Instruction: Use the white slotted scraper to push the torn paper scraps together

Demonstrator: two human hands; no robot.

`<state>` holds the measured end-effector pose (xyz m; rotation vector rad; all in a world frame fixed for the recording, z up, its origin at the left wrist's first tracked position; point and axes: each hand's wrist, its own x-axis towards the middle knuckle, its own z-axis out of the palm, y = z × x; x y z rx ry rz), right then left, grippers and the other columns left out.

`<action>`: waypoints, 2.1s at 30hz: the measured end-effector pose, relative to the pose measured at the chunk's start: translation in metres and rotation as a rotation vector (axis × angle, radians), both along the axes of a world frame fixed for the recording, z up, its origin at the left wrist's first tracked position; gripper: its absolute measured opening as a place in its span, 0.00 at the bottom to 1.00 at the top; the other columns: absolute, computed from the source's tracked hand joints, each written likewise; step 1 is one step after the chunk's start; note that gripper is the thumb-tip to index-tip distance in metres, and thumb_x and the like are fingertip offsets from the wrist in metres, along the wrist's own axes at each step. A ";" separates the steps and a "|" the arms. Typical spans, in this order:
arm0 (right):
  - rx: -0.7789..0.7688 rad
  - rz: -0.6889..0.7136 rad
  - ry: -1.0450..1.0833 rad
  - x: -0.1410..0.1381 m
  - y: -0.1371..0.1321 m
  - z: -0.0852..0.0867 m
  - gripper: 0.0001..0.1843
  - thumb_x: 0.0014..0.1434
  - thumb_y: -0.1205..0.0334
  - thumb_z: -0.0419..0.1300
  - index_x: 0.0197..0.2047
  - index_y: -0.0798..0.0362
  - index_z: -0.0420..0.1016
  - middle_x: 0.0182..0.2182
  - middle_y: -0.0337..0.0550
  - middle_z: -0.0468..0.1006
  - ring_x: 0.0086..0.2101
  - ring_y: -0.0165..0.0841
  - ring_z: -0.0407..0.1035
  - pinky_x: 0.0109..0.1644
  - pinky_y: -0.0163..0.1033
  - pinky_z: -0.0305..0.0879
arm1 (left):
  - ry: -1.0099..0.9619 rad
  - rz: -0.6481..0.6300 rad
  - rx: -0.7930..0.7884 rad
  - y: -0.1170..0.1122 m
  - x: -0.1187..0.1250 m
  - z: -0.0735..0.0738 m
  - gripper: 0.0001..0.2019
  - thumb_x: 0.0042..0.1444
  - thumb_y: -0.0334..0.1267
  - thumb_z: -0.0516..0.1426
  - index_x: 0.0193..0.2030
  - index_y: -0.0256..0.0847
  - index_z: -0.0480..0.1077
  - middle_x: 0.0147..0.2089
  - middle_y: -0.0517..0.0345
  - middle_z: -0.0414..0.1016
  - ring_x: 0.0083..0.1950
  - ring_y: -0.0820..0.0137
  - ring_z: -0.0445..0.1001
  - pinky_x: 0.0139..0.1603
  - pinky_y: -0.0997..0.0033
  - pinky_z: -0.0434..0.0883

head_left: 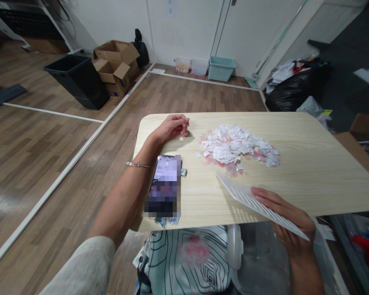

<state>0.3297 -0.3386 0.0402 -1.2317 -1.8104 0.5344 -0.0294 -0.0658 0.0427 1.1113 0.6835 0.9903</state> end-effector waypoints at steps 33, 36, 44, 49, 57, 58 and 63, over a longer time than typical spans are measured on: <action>-0.154 0.440 0.056 -0.011 0.015 0.025 0.16 0.73 0.49 0.65 0.57 0.36 0.91 0.48 0.48 0.93 0.47 0.47 0.90 0.54 0.43 0.86 | 0.033 0.029 -0.033 -0.001 0.002 0.003 0.14 0.70 0.27 0.57 0.30 0.37 0.73 0.22 0.63 0.71 0.24 0.78 0.73 0.33 0.74 0.72; -0.170 0.474 0.070 -0.017 0.017 0.030 0.16 0.73 0.48 0.65 0.57 0.37 0.91 0.46 0.49 0.94 0.46 0.47 0.90 0.54 0.44 0.86 | 0.016 0.019 -0.023 -0.001 0.002 0.003 0.14 0.70 0.27 0.57 0.30 0.36 0.73 0.22 0.62 0.71 0.24 0.78 0.73 0.33 0.74 0.72; -0.118 0.294 0.183 -0.026 0.009 0.024 0.14 0.73 0.51 0.64 0.55 0.29 0.90 0.45 0.36 0.94 0.41 0.45 0.91 0.47 0.42 0.90 | 0.012 0.021 -0.024 -0.002 0.001 0.003 0.14 0.70 0.28 0.58 0.30 0.37 0.74 0.22 0.63 0.71 0.24 0.78 0.73 0.34 0.74 0.73; -0.077 0.101 0.146 -0.023 0.004 0.014 0.20 0.72 0.64 0.65 0.57 0.28 0.89 0.49 0.32 0.93 0.45 0.40 0.90 0.53 0.35 0.87 | 0.011 0.015 -0.008 0.000 0.000 0.001 0.13 0.69 0.28 0.58 0.31 0.37 0.74 0.23 0.62 0.71 0.24 0.78 0.73 0.33 0.73 0.71; -0.083 0.291 0.115 -0.028 0.017 0.027 0.13 0.70 0.52 0.69 0.54 0.38 0.92 0.45 0.48 0.94 0.45 0.47 0.90 0.52 0.43 0.88 | 0.013 0.006 0.016 0.001 0.000 -0.002 0.12 0.69 0.29 0.58 0.31 0.37 0.73 0.23 0.62 0.71 0.25 0.78 0.74 0.32 0.74 0.71; -0.076 0.319 0.104 -0.027 0.018 0.028 0.13 0.69 0.52 0.70 0.54 0.38 0.92 0.45 0.49 0.94 0.45 0.46 0.90 0.52 0.43 0.87 | 0.006 0.004 0.018 0.001 0.000 -0.002 0.12 0.69 0.29 0.58 0.31 0.37 0.73 0.23 0.62 0.71 0.25 0.78 0.74 0.32 0.73 0.71; -0.098 0.382 0.075 -0.027 0.017 0.029 0.15 0.65 0.60 0.74 0.55 0.37 0.91 0.47 0.47 0.94 0.49 0.45 0.89 0.55 0.47 0.87 | 0.021 0.018 0.003 0.001 0.001 -0.002 0.12 0.69 0.28 0.58 0.31 0.37 0.73 0.23 0.63 0.71 0.24 0.78 0.73 0.33 0.74 0.71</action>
